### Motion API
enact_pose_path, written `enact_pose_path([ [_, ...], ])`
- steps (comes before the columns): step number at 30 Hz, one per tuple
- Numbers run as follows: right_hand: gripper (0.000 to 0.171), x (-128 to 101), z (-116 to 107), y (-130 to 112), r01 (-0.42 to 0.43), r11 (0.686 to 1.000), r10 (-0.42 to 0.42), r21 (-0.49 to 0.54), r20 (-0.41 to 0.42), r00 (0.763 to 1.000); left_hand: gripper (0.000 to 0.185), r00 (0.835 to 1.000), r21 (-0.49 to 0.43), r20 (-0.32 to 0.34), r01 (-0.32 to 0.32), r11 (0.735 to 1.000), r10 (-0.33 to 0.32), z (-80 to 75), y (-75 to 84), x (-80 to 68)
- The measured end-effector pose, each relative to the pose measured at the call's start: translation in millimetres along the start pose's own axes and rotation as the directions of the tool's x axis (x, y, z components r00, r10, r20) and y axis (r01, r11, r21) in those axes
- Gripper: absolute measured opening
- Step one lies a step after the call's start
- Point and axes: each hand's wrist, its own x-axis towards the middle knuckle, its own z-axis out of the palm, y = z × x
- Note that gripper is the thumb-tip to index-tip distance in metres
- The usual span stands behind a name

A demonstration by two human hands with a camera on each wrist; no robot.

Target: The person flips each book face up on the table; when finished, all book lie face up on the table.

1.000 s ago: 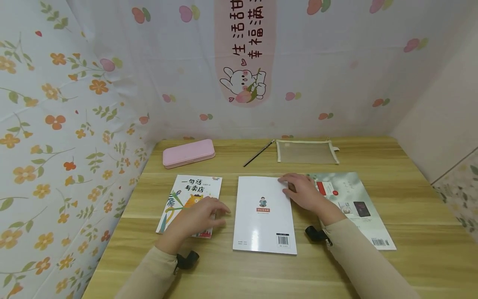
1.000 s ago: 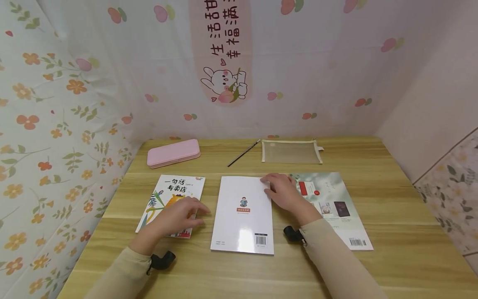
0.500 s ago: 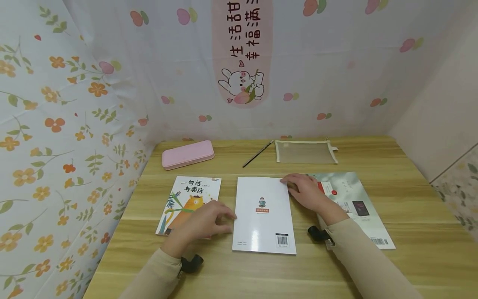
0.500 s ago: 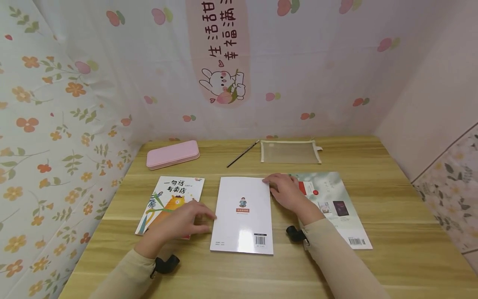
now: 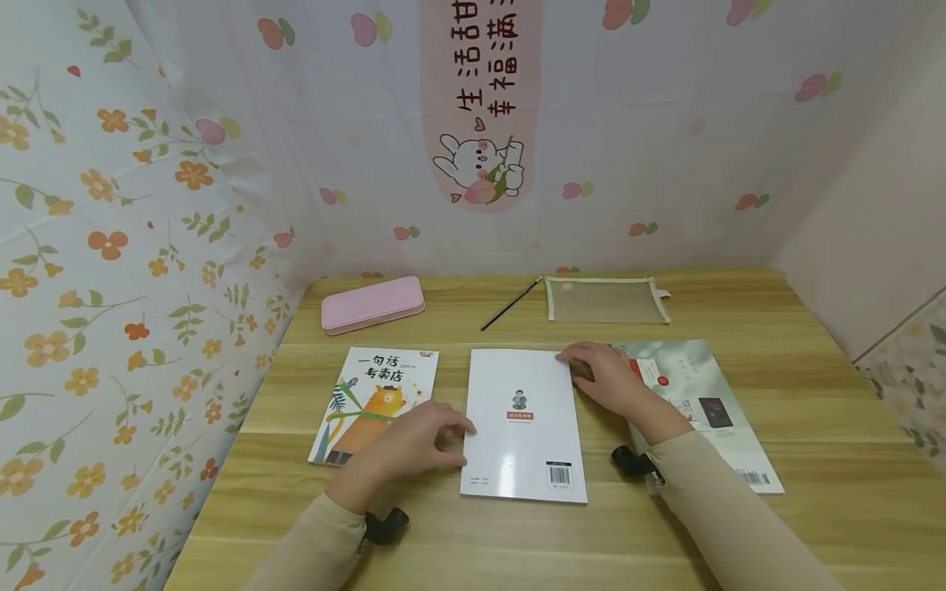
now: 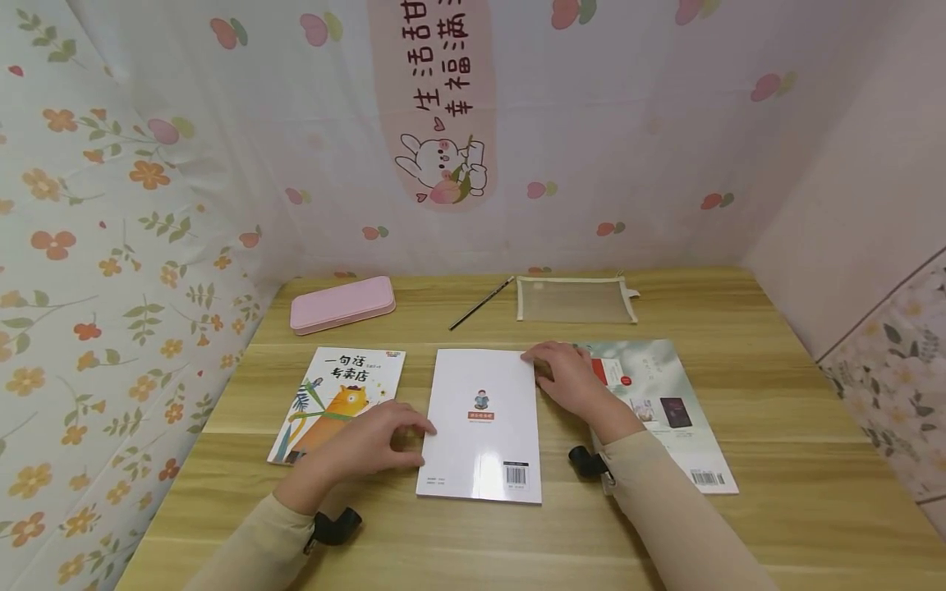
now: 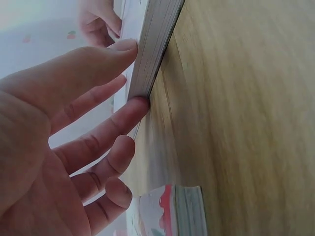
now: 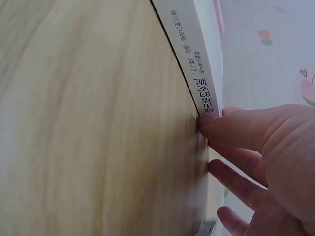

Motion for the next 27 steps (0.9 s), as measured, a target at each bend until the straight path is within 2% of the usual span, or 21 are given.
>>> enact_pose_path([
  [9,0.040,5,2,2,-0.002,1.000,0.002,0.021,-0.006,1.000,0.035,1.000,-0.006,-0.027,0.009,1.000,-0.009,2.4,1.8,1.3],
  [19,0.041,6,4,6,-0.004,0.996,0.007,0.091,-0.025,1.000,0.034,0.998,-0.053,-0.007,0.062,0.997,-0.063,1.9,2.3,2.3],
  [27,0.044,4,3,10,0.004,0.996,0.002,0.089,-0.067,0.998,0.034,0.998,-0.069,-0.015,0.064,0.996,-0.065,2.9,3.3,0.4],
])
